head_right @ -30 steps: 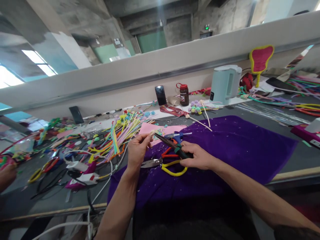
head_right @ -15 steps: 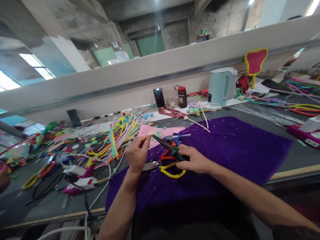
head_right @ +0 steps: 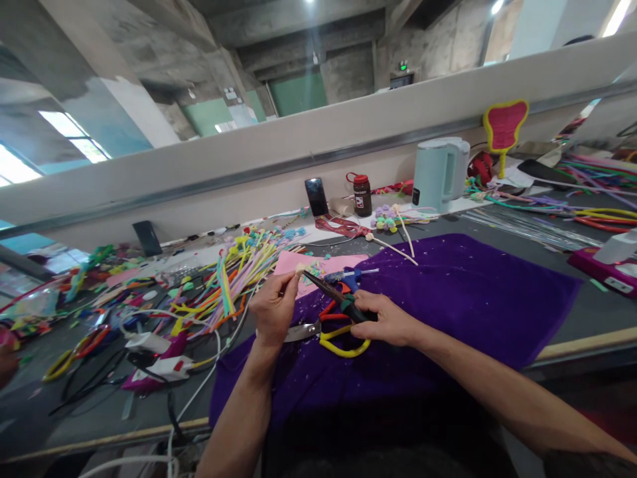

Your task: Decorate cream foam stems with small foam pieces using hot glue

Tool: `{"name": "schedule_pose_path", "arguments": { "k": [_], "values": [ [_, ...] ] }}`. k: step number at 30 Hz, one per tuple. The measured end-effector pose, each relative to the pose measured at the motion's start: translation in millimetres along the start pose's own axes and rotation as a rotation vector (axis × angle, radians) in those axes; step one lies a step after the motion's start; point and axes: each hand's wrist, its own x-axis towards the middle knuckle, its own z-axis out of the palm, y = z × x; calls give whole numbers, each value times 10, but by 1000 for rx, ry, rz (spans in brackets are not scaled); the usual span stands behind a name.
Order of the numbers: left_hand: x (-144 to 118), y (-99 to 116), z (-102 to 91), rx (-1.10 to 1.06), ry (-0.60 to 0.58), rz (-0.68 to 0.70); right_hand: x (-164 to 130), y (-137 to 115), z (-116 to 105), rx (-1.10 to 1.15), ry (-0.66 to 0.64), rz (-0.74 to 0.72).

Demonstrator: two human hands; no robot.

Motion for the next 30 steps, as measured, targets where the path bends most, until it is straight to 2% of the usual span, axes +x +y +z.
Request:
{"name": "schedule_pose_path", "arguments": {
  "k": [16, 30],
  "values": [
    [-38, -77, 38, -1, -30, 62, 8, 8, 11, 227, -21, 109],
    [-59, -101, 45, 94, -25, 154, 27, -9, 39, 113, -28, 40]
  ]
}}
